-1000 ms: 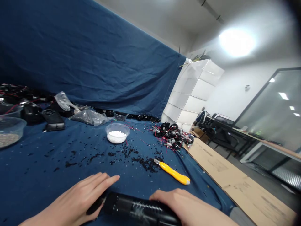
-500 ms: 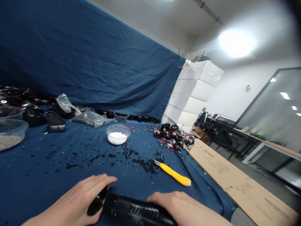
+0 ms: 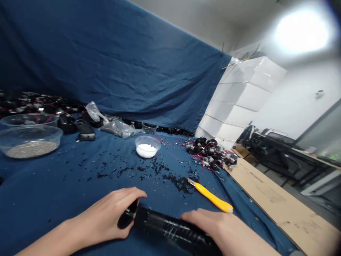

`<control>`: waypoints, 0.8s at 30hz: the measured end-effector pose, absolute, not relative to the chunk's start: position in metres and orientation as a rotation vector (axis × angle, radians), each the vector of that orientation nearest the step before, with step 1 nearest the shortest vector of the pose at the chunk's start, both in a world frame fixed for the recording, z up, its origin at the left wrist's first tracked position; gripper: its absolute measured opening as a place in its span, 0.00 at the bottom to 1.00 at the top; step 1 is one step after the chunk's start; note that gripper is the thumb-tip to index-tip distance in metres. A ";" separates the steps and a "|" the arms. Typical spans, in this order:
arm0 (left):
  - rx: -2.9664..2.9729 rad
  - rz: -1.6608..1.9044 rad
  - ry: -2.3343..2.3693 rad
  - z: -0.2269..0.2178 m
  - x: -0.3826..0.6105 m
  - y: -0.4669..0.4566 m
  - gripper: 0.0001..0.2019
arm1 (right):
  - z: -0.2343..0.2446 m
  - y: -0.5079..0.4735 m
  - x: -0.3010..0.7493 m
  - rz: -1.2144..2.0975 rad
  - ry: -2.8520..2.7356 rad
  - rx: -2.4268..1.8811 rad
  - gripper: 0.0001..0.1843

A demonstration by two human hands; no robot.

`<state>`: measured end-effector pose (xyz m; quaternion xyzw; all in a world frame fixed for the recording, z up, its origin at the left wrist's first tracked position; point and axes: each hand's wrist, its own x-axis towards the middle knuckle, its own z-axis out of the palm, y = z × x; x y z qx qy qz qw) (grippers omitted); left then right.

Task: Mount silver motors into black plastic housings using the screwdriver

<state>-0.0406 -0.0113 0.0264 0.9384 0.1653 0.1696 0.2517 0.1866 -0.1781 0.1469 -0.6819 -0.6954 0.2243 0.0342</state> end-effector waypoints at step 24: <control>2.343 0.470 0.567 0.036 -0.040 -0.011 0.29 | 0.151 -0.180 0.196 0.688 -1.986 -2.338 0.15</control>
